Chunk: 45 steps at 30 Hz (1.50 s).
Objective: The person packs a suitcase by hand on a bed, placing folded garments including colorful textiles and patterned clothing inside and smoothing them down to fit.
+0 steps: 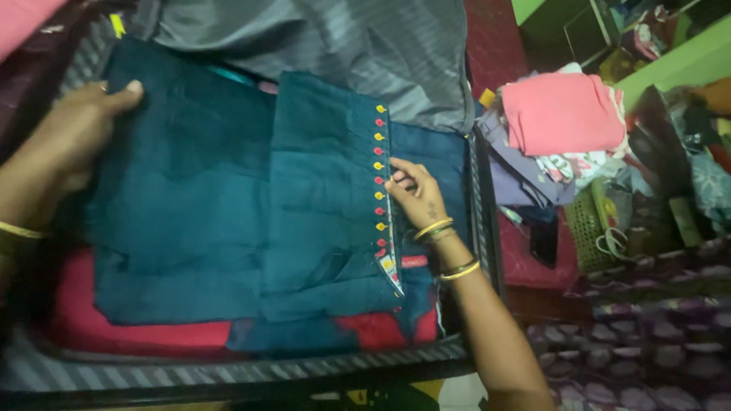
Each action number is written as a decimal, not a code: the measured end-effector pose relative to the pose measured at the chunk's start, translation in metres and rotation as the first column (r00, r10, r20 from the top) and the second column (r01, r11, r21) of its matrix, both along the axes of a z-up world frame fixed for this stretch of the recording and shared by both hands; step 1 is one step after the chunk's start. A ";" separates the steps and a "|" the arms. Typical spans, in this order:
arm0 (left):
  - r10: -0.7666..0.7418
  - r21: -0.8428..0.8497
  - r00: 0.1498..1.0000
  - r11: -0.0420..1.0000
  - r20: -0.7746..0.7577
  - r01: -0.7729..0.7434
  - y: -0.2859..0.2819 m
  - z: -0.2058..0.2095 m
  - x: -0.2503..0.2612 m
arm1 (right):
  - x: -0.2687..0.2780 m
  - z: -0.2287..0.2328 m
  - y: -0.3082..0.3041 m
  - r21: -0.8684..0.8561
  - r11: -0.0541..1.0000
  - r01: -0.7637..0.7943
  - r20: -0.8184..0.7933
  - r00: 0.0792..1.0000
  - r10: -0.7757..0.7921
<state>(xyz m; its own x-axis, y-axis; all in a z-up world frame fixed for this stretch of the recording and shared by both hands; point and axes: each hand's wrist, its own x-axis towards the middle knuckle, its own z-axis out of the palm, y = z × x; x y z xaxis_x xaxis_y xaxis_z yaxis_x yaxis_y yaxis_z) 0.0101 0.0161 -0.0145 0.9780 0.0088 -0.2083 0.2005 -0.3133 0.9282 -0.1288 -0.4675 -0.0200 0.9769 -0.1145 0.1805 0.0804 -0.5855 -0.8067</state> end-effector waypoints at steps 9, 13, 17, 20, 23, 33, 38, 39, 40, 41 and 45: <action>-0.038 -0.157 0.963 0.984 0.267 0.083 -0.002 -0.019 0.000 | -0.010 0.014 0.019 -0.167 0.985 -0.053 -0.027 0.998 0.049; -0.095 0.029 0.919 0.995 0.383 0.091 0.002 -0.036 0.009 | -0.011 0.021 0.021 -0.244 0.968 -0.063 -0.078 0.996 0.045; -0.165 0.120 0.888 0.985 0.429 0.125 0.004 -0.037 0.011 | -0.016 0.033 0.030 -0.136 0.977 -0.161 0.049 0.984 0.169; -0.234 0.227 0.479 0.971 0.846 0.073 -0.005 -0.024 0.005 | -0.027 0.043 0.036 0.015 0.966 -0.256 0.031 0.966 0.256; -0.111 0.322 0.956 0.946 0.271 0.019 -0.008 -0.006 -0.009 | -0.032 0.049 0.043 0.275 0.927 -0.255 -0.174 0.935 0.309; -0.264 0.035 0.826 0.958 0.497 0.285 0.004 -0.013 0.004 | -0.023 0.102 0.138 0.475 0.831 -0.288 -0.292 0.840 0.458; -0.219 -0.147 0.919 0.949 0.328 0.278 0.008 -0.013 0.006 | 0.009 0.085 0.239 0.372 0.751 -0.546 -0.190 0.747 0.637; -0.204 -0.144 0.939 0.957 0.277 0.250 0.008 -0.010 0.007 | 0.013 0.076 0.262 0.419 0.788 -0.451 -0.373 0.706 0.602; -0.189 -0.141 0.957 0.965 0.222 0.223 0.007 -0.009 0.007 | 0.016 0.066 0.284 0.446 0.826 -0.344 -0.544 0.629 0.555; -0.173 -0.136 0.971 0.971 0.165 0.196 0.007 -0.009 0.007 | 0.015 0.055 0.304 0.497 0.783 -0.374 -0.494 0.619 0.610; -0.129 -0.136 0.980 0.979 0.149 0.149 0.005 -0.005 0.002 | -0.007 0.026 0.337 0.440 0.616 -0.653 -0.281 0.552 0.785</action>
<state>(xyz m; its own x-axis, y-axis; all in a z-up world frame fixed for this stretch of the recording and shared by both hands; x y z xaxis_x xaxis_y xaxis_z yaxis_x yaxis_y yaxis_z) 0.0125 0.0211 -0.0193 0.9869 -0.1498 -0.0593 0.0304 -0.1887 0.9816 -0.1358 -0.1308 0.0056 0.7073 0.6859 -0.1708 0.0086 -0.2500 -0.9682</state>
